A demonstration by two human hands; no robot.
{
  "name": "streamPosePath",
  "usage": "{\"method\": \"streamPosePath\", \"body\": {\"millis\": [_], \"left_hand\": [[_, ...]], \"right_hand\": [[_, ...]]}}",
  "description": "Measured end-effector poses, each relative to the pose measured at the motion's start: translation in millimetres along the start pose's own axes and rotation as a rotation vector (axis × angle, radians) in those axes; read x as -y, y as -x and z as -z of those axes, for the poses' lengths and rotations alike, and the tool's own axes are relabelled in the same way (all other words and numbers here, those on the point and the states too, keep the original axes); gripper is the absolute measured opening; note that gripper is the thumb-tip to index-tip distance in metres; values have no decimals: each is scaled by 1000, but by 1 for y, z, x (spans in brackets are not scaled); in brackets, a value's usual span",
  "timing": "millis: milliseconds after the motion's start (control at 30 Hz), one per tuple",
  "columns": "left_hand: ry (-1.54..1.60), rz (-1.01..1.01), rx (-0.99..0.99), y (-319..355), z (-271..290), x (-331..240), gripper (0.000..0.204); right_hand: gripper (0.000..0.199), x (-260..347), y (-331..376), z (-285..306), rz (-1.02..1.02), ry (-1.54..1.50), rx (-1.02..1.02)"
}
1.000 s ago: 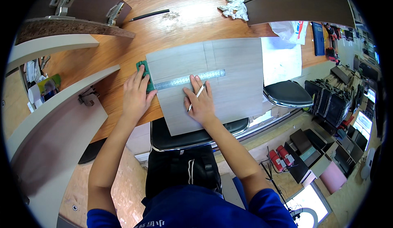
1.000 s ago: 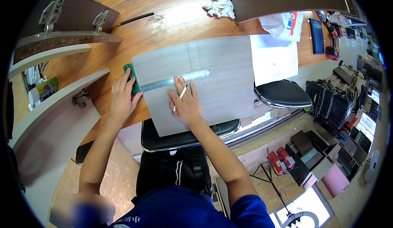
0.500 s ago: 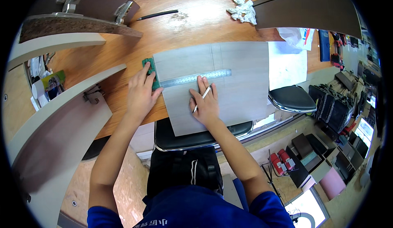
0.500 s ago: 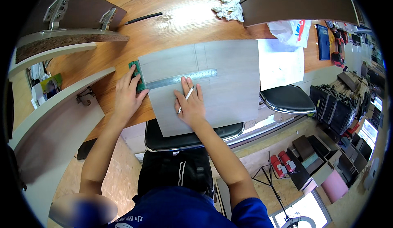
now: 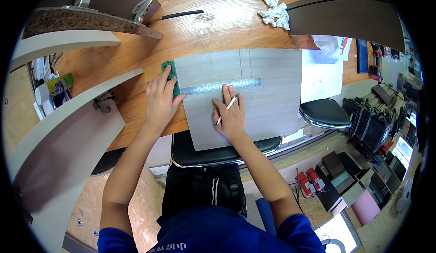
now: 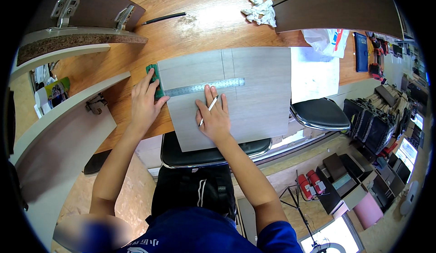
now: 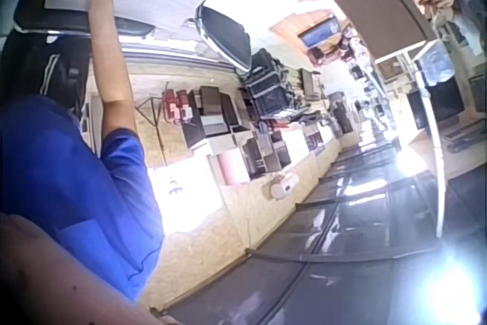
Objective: The person uses a combination square and a pencil to measure and mark lines on a grey rectangular board. They repeatedly adjust the square's position to draw straight lines across the surface, preparing the material for cutting or assembly.
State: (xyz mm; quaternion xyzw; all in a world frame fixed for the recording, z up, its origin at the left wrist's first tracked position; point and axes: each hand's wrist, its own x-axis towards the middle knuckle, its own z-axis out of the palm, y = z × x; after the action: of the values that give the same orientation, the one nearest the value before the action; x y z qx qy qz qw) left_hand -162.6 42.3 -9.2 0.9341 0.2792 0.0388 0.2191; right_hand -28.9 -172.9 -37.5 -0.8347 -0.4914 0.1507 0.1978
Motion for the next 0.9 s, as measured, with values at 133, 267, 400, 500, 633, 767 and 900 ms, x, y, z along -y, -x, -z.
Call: {"method": "streamPosePath", "body": {"millis": [133, 267, 400, 500, 633, 767, 900], "left_hand": [[2, -9, -4, 1, 0, 2, 58], [7, -13, 4, 2, -1, 7, 58], [11, -41, -4, 1, 0, 7, 58], [17, -31, 3, 2, 1, 6, 58], [17, -14, 10, 1, 2, 2, 57], [8, -3, 1, 1, 2, 0, 57], [25, -17, -16, 1, -3, 4, 57]], "right_hand": [[29, 0, -1, 1, 8, -18, -30], [28, -1, 0, 1, 20, -21, -40], [28, -2, 1, -1, 29, -24, -63], [27, -2, 1, 0, 33, -31, -73], [26, -2, 0, -3, 44, -11, -97], [25, -1, 0, -2, 44, -9, -105], [25, -1, 0, -2, 35, -8, -102]]}}
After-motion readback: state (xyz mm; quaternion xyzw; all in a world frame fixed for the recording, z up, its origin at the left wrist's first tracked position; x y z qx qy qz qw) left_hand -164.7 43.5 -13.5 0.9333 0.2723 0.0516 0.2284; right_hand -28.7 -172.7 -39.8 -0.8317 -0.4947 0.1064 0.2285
